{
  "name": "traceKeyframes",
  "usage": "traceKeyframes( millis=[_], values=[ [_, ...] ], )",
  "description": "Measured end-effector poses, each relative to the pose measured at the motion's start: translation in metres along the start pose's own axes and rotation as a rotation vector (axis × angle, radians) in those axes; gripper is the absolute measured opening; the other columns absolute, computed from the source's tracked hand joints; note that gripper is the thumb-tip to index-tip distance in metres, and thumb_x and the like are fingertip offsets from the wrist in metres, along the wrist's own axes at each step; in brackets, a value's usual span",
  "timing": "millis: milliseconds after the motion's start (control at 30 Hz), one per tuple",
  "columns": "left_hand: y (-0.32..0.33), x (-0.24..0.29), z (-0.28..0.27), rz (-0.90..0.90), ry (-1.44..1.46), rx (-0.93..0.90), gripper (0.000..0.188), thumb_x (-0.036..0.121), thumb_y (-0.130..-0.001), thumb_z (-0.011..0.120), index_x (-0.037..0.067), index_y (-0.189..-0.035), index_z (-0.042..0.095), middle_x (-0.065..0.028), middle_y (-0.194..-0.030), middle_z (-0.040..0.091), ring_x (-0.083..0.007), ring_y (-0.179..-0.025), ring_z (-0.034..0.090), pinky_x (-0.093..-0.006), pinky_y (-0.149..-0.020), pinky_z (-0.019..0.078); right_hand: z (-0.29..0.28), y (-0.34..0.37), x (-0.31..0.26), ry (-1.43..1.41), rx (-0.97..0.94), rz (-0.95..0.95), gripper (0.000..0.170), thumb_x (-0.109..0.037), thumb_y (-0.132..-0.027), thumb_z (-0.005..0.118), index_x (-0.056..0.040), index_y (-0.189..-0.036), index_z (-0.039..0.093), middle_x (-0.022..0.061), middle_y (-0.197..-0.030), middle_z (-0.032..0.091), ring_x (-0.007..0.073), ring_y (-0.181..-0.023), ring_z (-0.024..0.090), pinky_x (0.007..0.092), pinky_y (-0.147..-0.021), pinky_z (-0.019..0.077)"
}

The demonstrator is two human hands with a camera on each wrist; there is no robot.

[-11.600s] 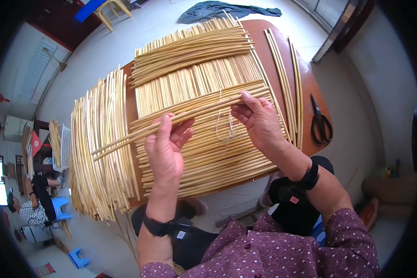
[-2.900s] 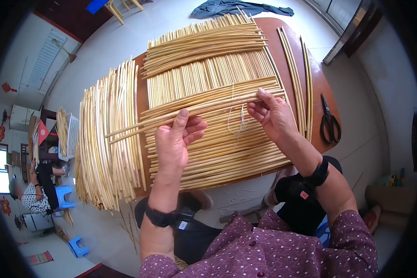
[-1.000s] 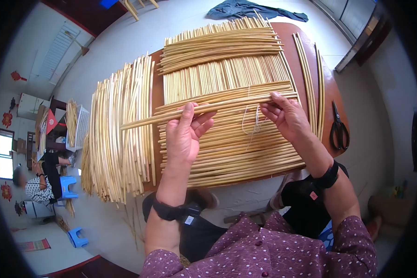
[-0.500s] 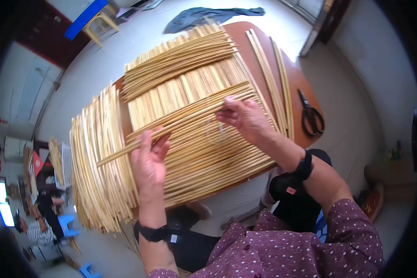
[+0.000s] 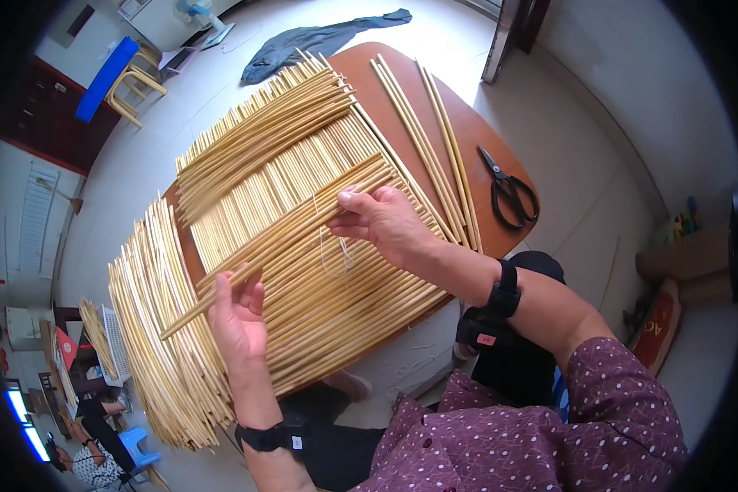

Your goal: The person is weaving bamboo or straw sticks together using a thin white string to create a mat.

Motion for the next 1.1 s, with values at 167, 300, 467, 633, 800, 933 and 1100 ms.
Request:
traceKeyframes(
  millis=[167,300,467,633,800,933,1100],
  values=[
    [0.01,0.007,0.011,0.026,-0.02,0.032,0.021,0.023,-0.092,0.066,0.004,-0.097,0.062,-0.017,-0.103,0.068,-0.0271,-0.095,0.068,-0.029,-0.072,0.0596,-0.002,0.0,0.0,-0.014,0.015,0.007,0.017,-0.015,-0.093,0.061,0.0012,-0.098,0.056,0.0144,-0.096,0.065,0.0242,-0.088,0.068,0.0352,-0.082,0.0595],
    [0.016,0.011,0.016,-0.141,-0.28,-0.173,0.025,0.026,-0.092,0.066,0.002,-0.098,0.064,-0.0153,-0.098,0.069,-0.0236,-0.092,0.069,-0.0285,-0.071,0.0583,-0.003,-0.003,0.0,-0.013,0.053,-0.04,0.018,-0.015,-0.093,0.062,0.0014,-0.095,0.056,0.0148,-0.092,0.066,0.0247,-0.086,0.069,0.0359,-0.081,0.0596],
    [0.038,0.015,0.054,1.185,-1.288,-0.257,0.015,0.011,-0.081,0.075,0.004,-0.093,0.07,-0.0083,-0.09,0.069,-0.0234,-0.081,0.067,-0.0323,-0.07,0.0544,0.0,0.001,0.006,0.016,-0.024,-0.033,0.021,-0.017,-0.092,0.064,0.0027,-0.098,0.057,0.0154,-0.093,0.066,0.0246,-0.087,0.069,0.0357,-0.081,0.0597],
    [0.026,0.012,0.07,1.368,-1.541,-0.352,0.026,0.009,-0.077,0.074,0.008,-0.104,0.071,-0.0061,-0.092,0.068,-0.0229,-0.081,0.066,-0.0308,-0.07,0.0522,0.005,0.004,0.009,0.046,-0.056,-0.019,0.021,-0.016,-0.092,0.063,0.003,-0.097,0.058,0.0127,-0.091,0.066,0.0214,-0.084,0.069,0.0336,-0.079,0.0597],
    [0.013,0.001,0.063,1.053,-1.386,-0.445,0.027,0.008,-0.081,0.071,0.008,-0.108,0.07,-0.0075,-0.091,0.068,-0.0226,-0.074,0.066,-0.0319,-0.065,0.0526,0.008,0.006,0.006,0.052,-0.06,-0.048,0.021,-0.016,-0.092,0.063,0.0031,-0.098,0.058,0.0113,-0.091,0.065,0.0209,-0.084,0.069,0.033,-0.078,0.0597],
    [0.017,0.01,0.074,1.005,-1.448,-0.505,0.028,0.007,-0.082,0.07,0.01,-0.11,0.07,-0.0064,-0.084,0.065,-0.0216,-0.068,0.064,-0.0325,-0.061,0.0508,0.009,0.007,0.003,0.053,-0.066,-0.017,0.019,-0.015,-0.092,0.063,0.0024,-0.098,0.058,0.0123,-0.093,0.066,0.0217,-0.084,0.069,0.0323,-0.078,0.0596],
    [0.01,0.003,0.077,0.944,-1.399,-0.539,0.031,0.007,-0.082,0.07,0.012,-0.113,0.07,-0.0057,-0.078,0.061,-0.0205,-0.062,0.06,-0.0327,-0.057,0.0466,0.004,0.004,0.001,0.075,-0.097,-0.05,0.02,-0.015,-0.093,0.062,0.0038,-0.1,0.058,0.014,-0.094,0.067,0.0215,-0.084,0.069,0.0313,-0.079,0.0592]
  ],
)
Point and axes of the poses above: each hand's wrist, its own y-axis away from the middle knuckle, its own z-axis out of the palm, x = y × z, the point moved 2 cm from there along -y, towards the middle knuckle
